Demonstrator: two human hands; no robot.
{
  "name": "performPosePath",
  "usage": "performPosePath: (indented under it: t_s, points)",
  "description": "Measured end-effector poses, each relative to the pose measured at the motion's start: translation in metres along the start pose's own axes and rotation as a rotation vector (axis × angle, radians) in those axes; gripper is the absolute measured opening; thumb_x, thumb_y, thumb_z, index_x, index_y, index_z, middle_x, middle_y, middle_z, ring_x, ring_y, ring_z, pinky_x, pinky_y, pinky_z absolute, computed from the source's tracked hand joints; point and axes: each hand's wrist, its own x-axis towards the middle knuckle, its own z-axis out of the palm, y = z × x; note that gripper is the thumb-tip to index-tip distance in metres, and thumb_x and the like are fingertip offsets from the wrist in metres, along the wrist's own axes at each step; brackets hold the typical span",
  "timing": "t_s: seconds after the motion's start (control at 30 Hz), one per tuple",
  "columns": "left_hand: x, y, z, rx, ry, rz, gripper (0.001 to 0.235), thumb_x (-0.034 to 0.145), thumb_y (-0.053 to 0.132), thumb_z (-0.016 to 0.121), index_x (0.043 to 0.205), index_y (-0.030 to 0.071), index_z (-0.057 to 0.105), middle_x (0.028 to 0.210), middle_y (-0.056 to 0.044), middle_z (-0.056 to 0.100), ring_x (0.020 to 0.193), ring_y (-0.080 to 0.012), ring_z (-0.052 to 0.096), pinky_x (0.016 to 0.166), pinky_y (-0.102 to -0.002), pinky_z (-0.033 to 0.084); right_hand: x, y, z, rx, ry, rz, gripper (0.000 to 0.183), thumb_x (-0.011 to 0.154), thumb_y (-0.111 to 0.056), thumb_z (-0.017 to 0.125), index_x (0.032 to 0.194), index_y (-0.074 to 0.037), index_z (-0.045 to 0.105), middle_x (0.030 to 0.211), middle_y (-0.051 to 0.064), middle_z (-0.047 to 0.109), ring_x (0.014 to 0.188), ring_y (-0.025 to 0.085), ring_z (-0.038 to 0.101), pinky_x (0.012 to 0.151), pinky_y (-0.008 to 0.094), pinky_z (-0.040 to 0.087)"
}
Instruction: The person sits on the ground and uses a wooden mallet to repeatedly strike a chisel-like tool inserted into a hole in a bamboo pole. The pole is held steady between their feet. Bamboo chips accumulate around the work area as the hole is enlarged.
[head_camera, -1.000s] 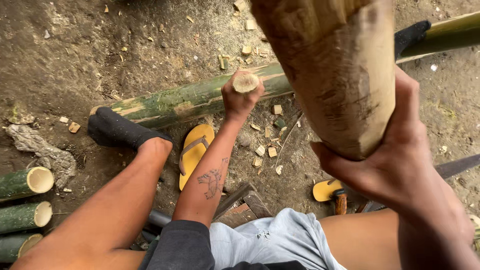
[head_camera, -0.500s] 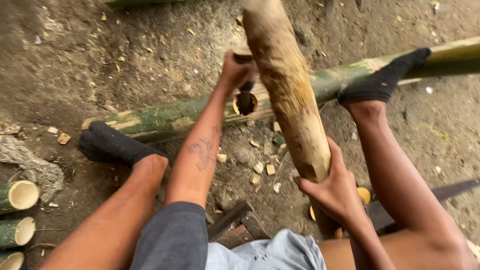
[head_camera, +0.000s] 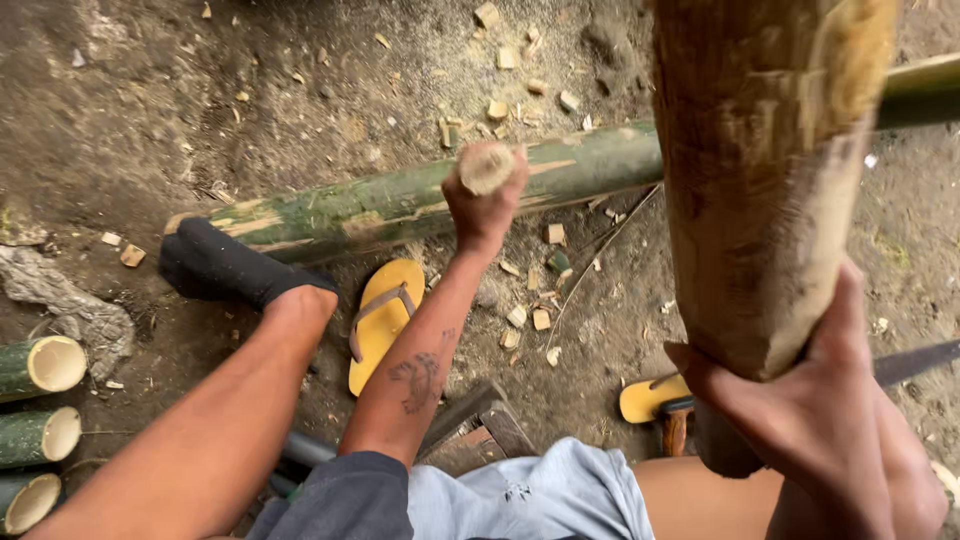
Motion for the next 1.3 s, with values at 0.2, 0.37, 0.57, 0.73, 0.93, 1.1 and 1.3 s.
performPosePath:
  t_s: [0.2, 0.37, 0.57, 0.73, 0.93, 1.1, 1.3]
  points:
    - [-0.019, -0.034, 0.005, -0.048, 0.007, 0.208, 0.016, 0.091, 0.021, 0.077, 0.095, 0.008, 0.068, 0.082, -0.004, 0.073, 0.074, -0.0130, 0.073, 0.065, -0.025, 0.062, 0.002, -0.035, 0.037, -0.337, -0.107, 0.093, 0.102, 0.067, -0.019, 0.085, 0.149, -0.006, 0.026, 0.105, 0.024, 0.068, 0.090, 0.035, 0.071, 0.075, 0.044, 0.058]
    - [-0.034, -0.053, 0.004, 0.058, -0.166, 0.115, 0.009, 0.095, 0.015, 0.072, 0.094, 0.007, 0.071, 0.078, -0.002, 0.076, 0.069, -0.0131, 0.076, 0.061, -0.023, 0.060, 0.016, -0.009, 0.076, -0.529, -0.328, 0.075, 0.103, 0.067, -0.024, 0.083, 0.153, -0.016, 0.027, 0.097, 0.027, 0.072, 0.089, 0.046, 0.071, 0.078, 0.052, 0.057]
    - [-0.025, -0.048, 0.011, 0.100, -0.013, 0.218, 0.026, 0.087, 0.023, 0.084, 0.104, 0.006, 0.073, 0.086, -0.006, 0.076, 0.074, -0.0159, 0.077, 0.060, -0.025, 0.067, -0.006, 0.011, 0.041, -0.328, -0.103, -0.060, 0.098, 0.065, -0.031, 0.084, 0.146, -0.005, 0.035, 0.106, 0.024, 0.073, 0.095, 0.034, 0.076, 0.079, 0.044, 0.062]
    - [-0.026, -0.043, 0.009, 0.059, -0.002, 0.215, 0.026, 0.087, 0.020, 0.081, 0.106, 0.006, 0.071, 0.091, -0.008, 0.076, 0.080, -0.0218, 0.076, 0.070, -0.033, 0.065, 0.012, 0.029, 0.089, -0.567, -0.161, 0.108, 0.076, 0.075, -0.037, 0.082, 0.134, -0.005, 0.047, 0.098, 0.027, 0.074, 0.094, 0.039, 0.076, 0.084, 0.045, 0.061]
    - [-0.017, -0.055, 0.007, 0.277, -0.095, 0.288, 0.017, 0.091, 0.020, 0.080, 0.095, 0.008, 0.069, 0.082, -0.006, 0.075, 0.070, -0.0202, 0.075, 0.064, -0.033, 0.062, 0.035, 0.026, 0.091, -0.412, -0.310, 0.217, 0.104, 0.064, -0.029, 0.080, 0.153, -0.016, 0.029, 0.099, 0.031, 0.072, 0.090, 0.045, 0.074, 0.080, 0.048, 0.059]
    - [0.029, -0.081, 0.024, 0.170, -0.217, 0.198, 0.019, 0.096, 0.029, 0.073, 0.091, 0.011, 0.071, 0.078, -0.003, 0.074, 0.063, -0.0118, 0.074, 0.054, -0.028, 0.065, 0.033, 0.050, 0.096, -0.376, -0.175, 0.305, 0.105, 0.063, -0.031, 0.084, 0.152, -0.015, 0.029, 0.110, 0.030, 0.070, 0.098, 0.042, 0.073, 0.083, 0.048, 0.059]
    - [0.115, -0.093, 0.022, 0.037, -0.360, 0.065, 0.024, 0.091, 0.026, 0.069, 0.075, 0.008, 0.066, 0.066, -0.005, 0.068, 0.060, -0.0122, 0.070, 0.047, -0.029, 0.059, 0.057, 0.097, 0.128, -0.283, -0.188, 0.511, 0.101, 0.066, -0.028, 0.079, 0.151, -0.015, 0.026, 0.114, 0.026, 0.070, 0.094, 0.038, 0.075, 0.081, 0.047, 0.061]
